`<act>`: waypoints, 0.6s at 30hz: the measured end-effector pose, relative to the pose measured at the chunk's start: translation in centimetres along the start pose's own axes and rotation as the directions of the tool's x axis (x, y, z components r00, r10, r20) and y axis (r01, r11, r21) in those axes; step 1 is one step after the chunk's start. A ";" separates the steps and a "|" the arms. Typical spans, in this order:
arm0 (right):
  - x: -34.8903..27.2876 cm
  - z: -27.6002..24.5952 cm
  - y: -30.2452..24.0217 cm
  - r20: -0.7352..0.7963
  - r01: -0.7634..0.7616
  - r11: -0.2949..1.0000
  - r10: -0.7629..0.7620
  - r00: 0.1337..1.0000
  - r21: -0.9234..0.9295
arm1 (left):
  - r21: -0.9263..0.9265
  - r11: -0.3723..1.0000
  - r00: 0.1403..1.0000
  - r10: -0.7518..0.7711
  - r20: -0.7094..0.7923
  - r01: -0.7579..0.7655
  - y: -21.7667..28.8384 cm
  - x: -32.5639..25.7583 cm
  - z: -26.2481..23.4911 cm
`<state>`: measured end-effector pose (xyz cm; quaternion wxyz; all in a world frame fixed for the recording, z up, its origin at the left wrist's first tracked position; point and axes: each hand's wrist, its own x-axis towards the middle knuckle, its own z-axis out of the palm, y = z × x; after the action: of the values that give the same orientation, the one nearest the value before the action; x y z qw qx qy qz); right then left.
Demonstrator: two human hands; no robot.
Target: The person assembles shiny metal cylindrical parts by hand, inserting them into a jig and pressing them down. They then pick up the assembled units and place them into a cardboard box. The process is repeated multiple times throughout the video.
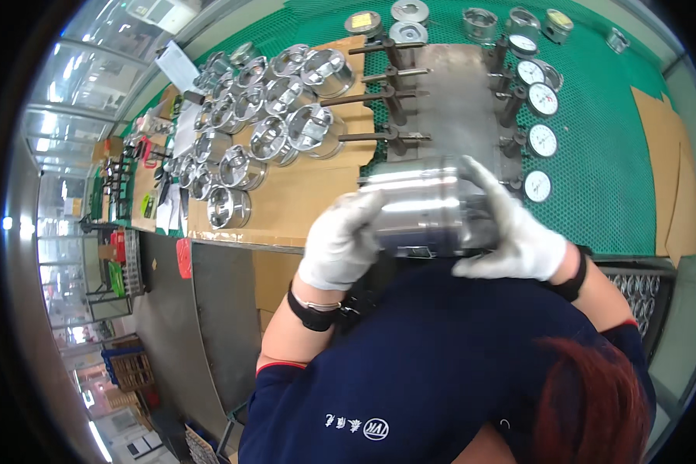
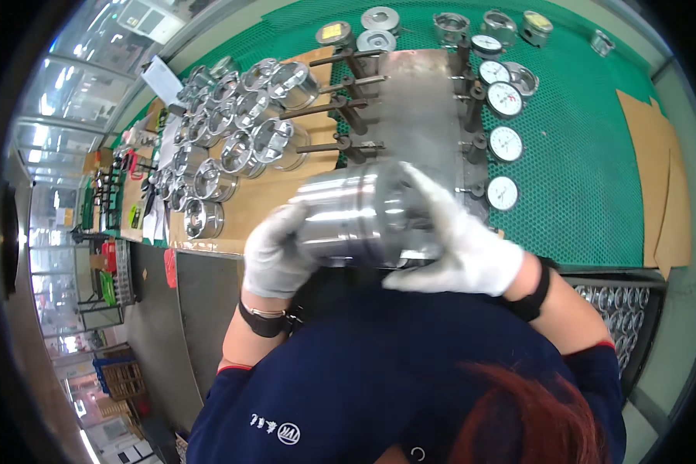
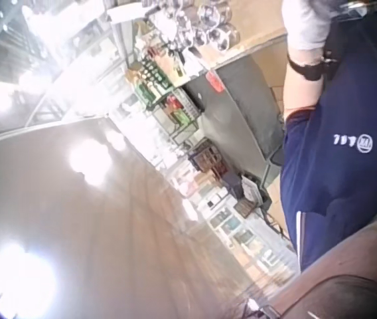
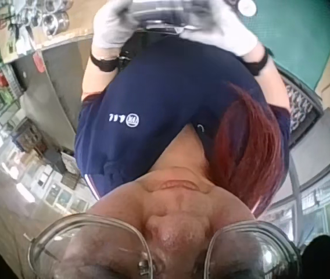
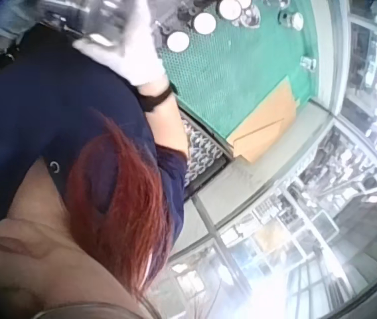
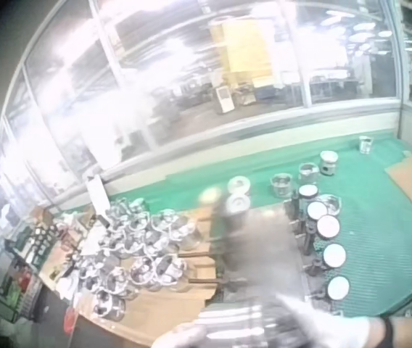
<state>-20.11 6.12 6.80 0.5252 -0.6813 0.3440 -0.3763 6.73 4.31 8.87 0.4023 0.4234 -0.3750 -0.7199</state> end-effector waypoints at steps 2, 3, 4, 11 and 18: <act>0.2 0.7 1.5 -0.105 0.018 0.988 -0.034 0.994 -0.156 | 0.129 0.981 0.989 -0.148 0.002 0.146 -1.4 0.9 0.2; 0.1 0.4 1.8 -0.126 0.021 0.961 -0.058 0.990 -0.277 | 0.133 0.953 0.960 -0.279 0.027 0.273 -1.6 1.0 0.5; 0.0 0.3 2.2 -0.148 0.021 0.927 -0.083 0.985 -0.375 | 0.382 0.881 0.959 -0.280 -0.055 0.279 -1.7 1.3 0.4; 1.6 1.6 2.3 -0.161 -0.073 0.689 -0.064 0.985 -0.721 | 0.770 0.176 0.763 0.382 0.521 -0.614 -4.9 4.6 1.4; -2.5 0.1 3.6 -0.247 -0.293 0.871 0.207 0.947 -0.394 | 0.824 0.076 0.766 0.425 0.483 -0.562 -7.2 6.4 1.8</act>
<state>-21.49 7.51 2.95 0.3717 -0.6882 0.5534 -0.2862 1.12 1.81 1.20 0.2654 0.3785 -0.8652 -0.1941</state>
